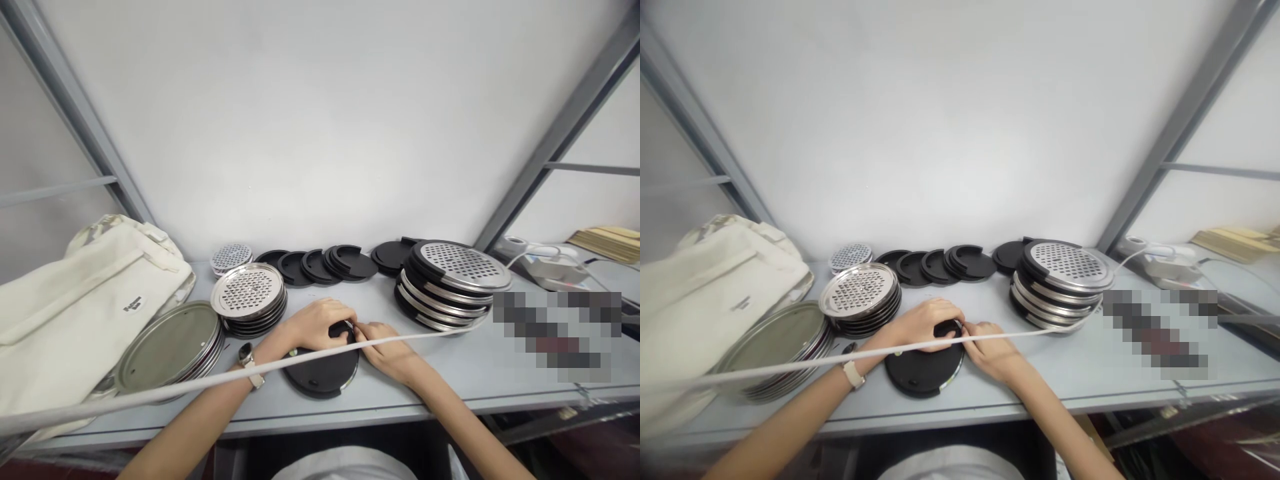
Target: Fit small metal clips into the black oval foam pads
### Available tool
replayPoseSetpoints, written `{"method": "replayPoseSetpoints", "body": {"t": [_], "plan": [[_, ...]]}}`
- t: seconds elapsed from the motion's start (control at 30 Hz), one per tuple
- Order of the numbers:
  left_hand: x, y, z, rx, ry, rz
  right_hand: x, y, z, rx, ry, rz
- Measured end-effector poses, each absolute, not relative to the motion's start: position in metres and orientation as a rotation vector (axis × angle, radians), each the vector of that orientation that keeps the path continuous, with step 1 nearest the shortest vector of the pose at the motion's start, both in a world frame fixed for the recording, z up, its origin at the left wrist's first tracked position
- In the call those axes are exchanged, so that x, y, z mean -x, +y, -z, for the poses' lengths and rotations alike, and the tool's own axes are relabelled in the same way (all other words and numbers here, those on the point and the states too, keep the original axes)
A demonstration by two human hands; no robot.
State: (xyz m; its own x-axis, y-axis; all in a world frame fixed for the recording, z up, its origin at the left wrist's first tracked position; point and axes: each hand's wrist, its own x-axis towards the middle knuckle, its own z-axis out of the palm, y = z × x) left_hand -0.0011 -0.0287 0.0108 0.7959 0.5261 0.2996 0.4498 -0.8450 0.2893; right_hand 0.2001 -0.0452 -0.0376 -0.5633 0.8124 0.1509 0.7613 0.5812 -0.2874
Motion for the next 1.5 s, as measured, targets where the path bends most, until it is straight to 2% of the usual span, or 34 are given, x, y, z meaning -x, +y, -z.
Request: {"method": "replayPoseSetpoints", "body": {"t": [1.1, 1.5], "plan": [[0.002, -0.028, -0.007, -2.713, 0.764, -0.595, -0.196, -0.051, 0.031, 1.256, -2.634, -0.158], [0.004, -0.031, -0.013, -2.791, 0.892, -0.659, -0.192, -0.051, 0.028, 1.312, -2.541, -0.265]]}}
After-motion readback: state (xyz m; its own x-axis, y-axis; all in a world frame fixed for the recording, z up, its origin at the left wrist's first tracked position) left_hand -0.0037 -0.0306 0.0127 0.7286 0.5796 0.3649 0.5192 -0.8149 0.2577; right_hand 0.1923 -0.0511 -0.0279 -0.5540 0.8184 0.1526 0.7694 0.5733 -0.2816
